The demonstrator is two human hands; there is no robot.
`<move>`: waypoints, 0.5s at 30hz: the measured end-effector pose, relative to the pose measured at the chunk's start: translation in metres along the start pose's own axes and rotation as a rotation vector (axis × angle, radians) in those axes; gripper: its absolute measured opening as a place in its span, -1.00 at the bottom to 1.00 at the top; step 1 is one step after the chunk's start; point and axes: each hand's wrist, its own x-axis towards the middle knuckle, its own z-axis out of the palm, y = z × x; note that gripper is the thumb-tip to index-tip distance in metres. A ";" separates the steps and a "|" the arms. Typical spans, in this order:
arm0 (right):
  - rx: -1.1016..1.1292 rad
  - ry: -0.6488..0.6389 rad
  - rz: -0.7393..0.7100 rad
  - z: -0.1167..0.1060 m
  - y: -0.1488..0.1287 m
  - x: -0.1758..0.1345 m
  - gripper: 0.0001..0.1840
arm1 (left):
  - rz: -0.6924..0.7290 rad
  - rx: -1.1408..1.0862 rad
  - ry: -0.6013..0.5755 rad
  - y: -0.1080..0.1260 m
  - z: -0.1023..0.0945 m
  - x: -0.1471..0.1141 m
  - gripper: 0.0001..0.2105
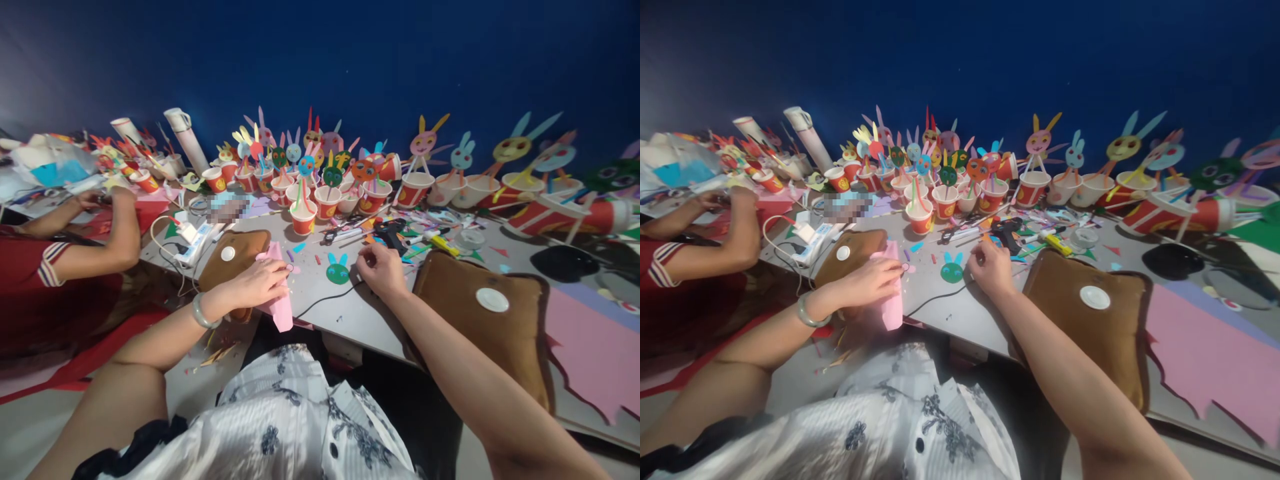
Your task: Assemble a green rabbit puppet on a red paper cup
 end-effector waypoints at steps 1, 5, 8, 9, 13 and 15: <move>0.002 -0.001 -0.002 0.000 0.000 0.000 -0.94 | -0.002 -0.015 -0.020 0.000 -0.005 -0.001 -0.69; 0.007 -0.006 -0.012 0.001 -0.001 0.000 -0.94 | -0.017 -0.011 -0.082 0.000 -0.023 -0.002 -0.70; 0.008 -0.008 -0.016 0.001 0.000 0.000 -0.94 | -0.070 -0.028 -0.115 -0.004 -0.036 0.011 -0.69; 0.007 -0.007 -0.015 0.001 0.000 0.000 -0.94 | -0.094 -0.045 -0.124 -0.006 -0.040 0.018 -0.70; 0.002 0.002 -0.011 0.000 0.002 0.001 -0.95 | -0.220 -0.004 -0.186 -0.022 -0.058 0.058 -0.65; 0.000 0.006 -0.009 0.000 0.002 0.001 -0.95 | -0.304 -0.001 -0.084 -0.032 -0.065 0.078 -0.57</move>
